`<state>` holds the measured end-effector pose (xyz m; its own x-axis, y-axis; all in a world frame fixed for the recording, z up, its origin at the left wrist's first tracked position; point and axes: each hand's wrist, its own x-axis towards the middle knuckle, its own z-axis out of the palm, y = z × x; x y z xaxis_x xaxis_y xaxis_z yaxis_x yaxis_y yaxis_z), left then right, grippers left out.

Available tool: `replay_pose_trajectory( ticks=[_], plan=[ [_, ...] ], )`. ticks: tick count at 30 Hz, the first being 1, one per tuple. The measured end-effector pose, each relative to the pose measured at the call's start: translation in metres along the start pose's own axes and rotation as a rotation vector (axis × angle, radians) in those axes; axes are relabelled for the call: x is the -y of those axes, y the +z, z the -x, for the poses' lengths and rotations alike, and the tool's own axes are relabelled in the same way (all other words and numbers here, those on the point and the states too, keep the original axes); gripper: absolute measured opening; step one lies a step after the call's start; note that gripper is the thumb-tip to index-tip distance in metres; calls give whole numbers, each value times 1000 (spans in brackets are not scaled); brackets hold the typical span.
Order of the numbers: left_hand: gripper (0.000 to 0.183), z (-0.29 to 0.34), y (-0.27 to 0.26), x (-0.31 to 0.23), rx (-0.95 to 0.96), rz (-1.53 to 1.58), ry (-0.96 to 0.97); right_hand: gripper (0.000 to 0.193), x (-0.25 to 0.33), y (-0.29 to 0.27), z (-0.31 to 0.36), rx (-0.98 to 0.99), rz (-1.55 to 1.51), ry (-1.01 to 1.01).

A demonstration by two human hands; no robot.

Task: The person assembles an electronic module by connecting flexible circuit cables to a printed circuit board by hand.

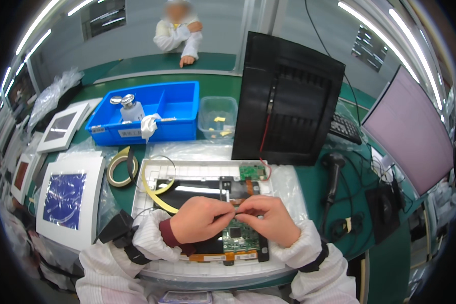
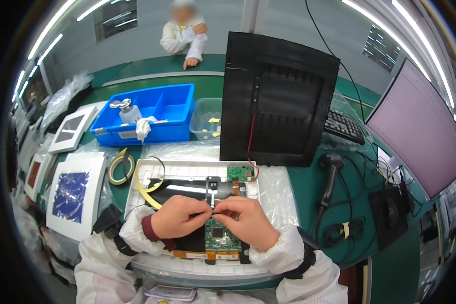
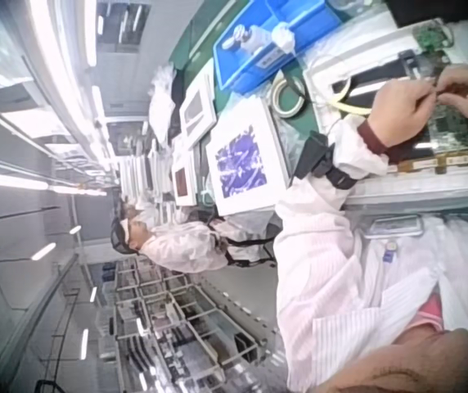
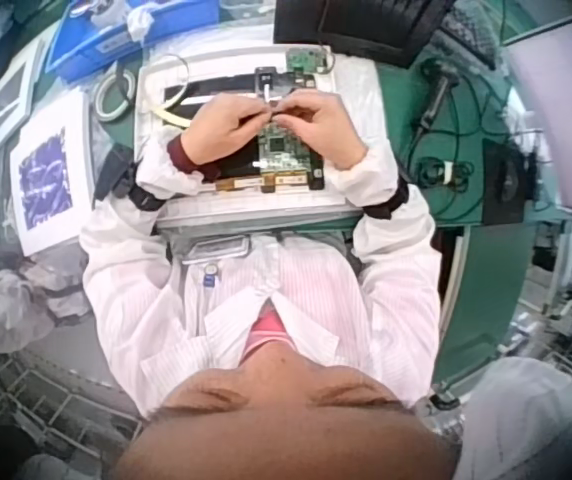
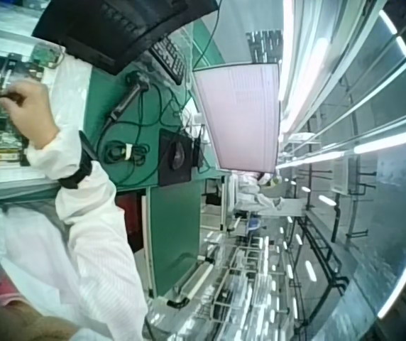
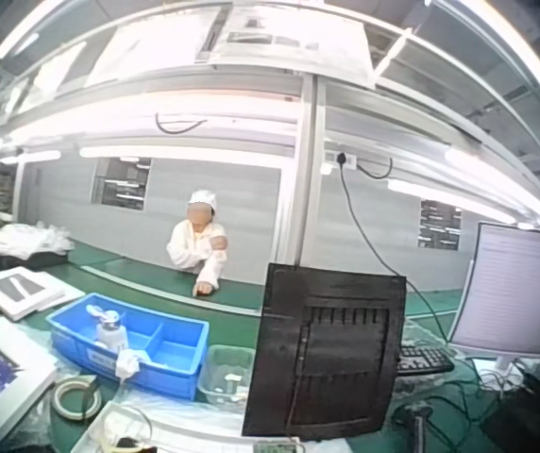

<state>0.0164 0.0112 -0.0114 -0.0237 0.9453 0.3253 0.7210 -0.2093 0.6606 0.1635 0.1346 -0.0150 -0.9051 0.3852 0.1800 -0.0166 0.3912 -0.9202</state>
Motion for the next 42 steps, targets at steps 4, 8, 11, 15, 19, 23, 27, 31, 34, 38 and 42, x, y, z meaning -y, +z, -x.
replay_pose_trajectory(
  ticks=[4,8,11,15,19,23,27,31,34,38,42],
  plan=[
    [8,0,1,-2,2,25,-13,11,1,0,1,-8,8,0],
    [9,-1,0,-5,11,44,-47,10,-1,1,2,-14,-4,-3],
    [10,-1,-1,-4,23,70,-71,8,0,3,1,-19,-2,-42],
    [10,-2,-1,-4,56,139,-89,5,-3,5,3,-44,36,-118],
    [11,-2,-2,-4,71,249,-95,8,-1,8,4,-66,86,-202],
    [17,-2,-6,-6,121,510,-257,11,2,12,3,-143,187,-398],
    [18,-3,-9,-1,-138,560,-380,12,9,10,9,-182,69,-489],
    [11,-10,-39,16,-471,179,-334,10,18,8,12,-135,-115,-282],
    [9,-15,-35,4,-673,-546,95,10,13,9,9,-97,-361,-28],
    [10,4,-22,-16,-209,154,-80,9,10,7,10,-54,-520,15],
    [9,8,-16,-14,-33,403,-163,10,8,9,9,-2,-527,12]
  ],
)
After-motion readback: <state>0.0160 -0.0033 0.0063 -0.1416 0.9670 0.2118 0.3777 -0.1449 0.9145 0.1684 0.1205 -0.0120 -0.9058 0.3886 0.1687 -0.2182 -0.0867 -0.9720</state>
